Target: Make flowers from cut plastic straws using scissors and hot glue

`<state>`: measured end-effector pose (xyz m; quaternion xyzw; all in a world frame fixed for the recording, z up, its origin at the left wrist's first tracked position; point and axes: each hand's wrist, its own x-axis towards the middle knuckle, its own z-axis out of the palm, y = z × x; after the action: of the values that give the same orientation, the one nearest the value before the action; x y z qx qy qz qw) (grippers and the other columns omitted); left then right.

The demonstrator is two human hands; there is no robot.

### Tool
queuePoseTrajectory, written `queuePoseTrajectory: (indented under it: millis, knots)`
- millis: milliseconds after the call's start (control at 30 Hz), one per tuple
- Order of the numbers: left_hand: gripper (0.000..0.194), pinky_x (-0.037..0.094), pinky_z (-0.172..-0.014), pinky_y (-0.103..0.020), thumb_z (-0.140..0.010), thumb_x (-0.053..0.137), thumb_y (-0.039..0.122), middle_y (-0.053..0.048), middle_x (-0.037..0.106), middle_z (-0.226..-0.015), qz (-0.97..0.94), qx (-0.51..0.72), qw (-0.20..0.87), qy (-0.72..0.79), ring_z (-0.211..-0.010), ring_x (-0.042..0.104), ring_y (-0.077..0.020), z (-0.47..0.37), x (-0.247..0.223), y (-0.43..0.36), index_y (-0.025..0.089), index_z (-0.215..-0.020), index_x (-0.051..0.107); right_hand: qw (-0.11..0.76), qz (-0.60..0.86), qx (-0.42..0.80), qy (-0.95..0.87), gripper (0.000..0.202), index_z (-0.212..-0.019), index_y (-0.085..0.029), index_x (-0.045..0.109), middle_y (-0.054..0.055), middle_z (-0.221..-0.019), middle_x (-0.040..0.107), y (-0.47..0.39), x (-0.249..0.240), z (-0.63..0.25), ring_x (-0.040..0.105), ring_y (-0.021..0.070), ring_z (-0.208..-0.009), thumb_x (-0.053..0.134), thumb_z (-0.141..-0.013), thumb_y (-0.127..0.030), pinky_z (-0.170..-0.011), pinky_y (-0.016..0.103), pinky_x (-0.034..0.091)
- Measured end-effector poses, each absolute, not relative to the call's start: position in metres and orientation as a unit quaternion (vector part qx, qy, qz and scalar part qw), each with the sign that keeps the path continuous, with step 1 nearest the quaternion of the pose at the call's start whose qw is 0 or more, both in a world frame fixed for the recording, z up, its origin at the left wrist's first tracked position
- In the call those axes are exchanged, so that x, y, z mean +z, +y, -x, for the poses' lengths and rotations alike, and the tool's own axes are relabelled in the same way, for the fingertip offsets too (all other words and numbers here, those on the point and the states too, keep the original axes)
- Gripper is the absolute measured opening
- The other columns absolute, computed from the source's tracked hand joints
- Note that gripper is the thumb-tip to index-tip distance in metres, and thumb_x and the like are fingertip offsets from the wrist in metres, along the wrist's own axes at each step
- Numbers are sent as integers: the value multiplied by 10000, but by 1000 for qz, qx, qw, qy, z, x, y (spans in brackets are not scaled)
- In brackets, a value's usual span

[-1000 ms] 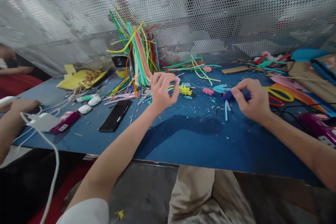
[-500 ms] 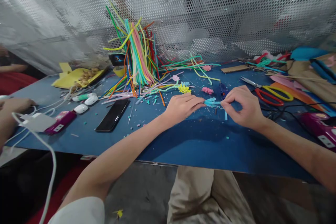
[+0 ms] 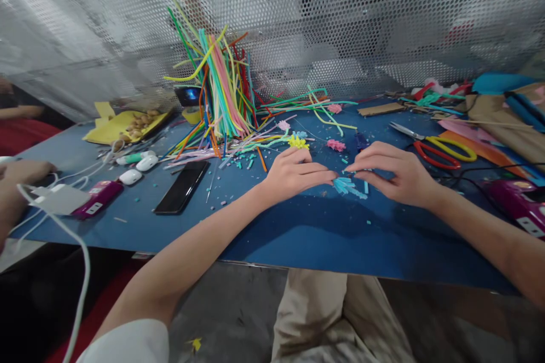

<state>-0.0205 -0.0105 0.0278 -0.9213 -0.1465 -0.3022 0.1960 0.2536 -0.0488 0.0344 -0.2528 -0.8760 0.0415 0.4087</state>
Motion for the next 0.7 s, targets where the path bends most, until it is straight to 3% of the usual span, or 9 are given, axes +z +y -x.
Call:
queuePoseTrajectory:
  millis: [167, 467, 700]
  knots:
    - [217, 370, -714, -316, -971, 577, 407, 19, 770, -1001, 921, -312, 192, -131, -765, 556, -130, 21, 29, -12, 359, -1126, 721, 368, 220, 55, -902, 228, -1108, -294, 711, 30, -1015, 710, -50, 35, -254, 657, 166, -927, 640, -913, -197, -895, 334, 528]
    - [253, 355, -722, -324, -989, 551, 402, 27, 770, -1023, 927, -298, 189, -131, -792, 568, -131, 21, 27, -10, 364, -1206, 674, 371, 195, 58, -906, 166, -1039, -275, 705, 14, -950, 739, -51, 34, -250, 674, 153, -880, 617, -927, -190, -857, 322, 515]
    - [225, 358, -716, -333, -998, 542, 350, 59, 761, -1057, 928, -292, 201, -113, -789, 560, -129, 20, 29, -13, 387, -1156, 698, 369, 199, 80, -904, 125, -989, -254, 669, 21, -944, 729, -52, 34, -247, 667, 165, -893, 596, -928, -172, -878, 349, 489]
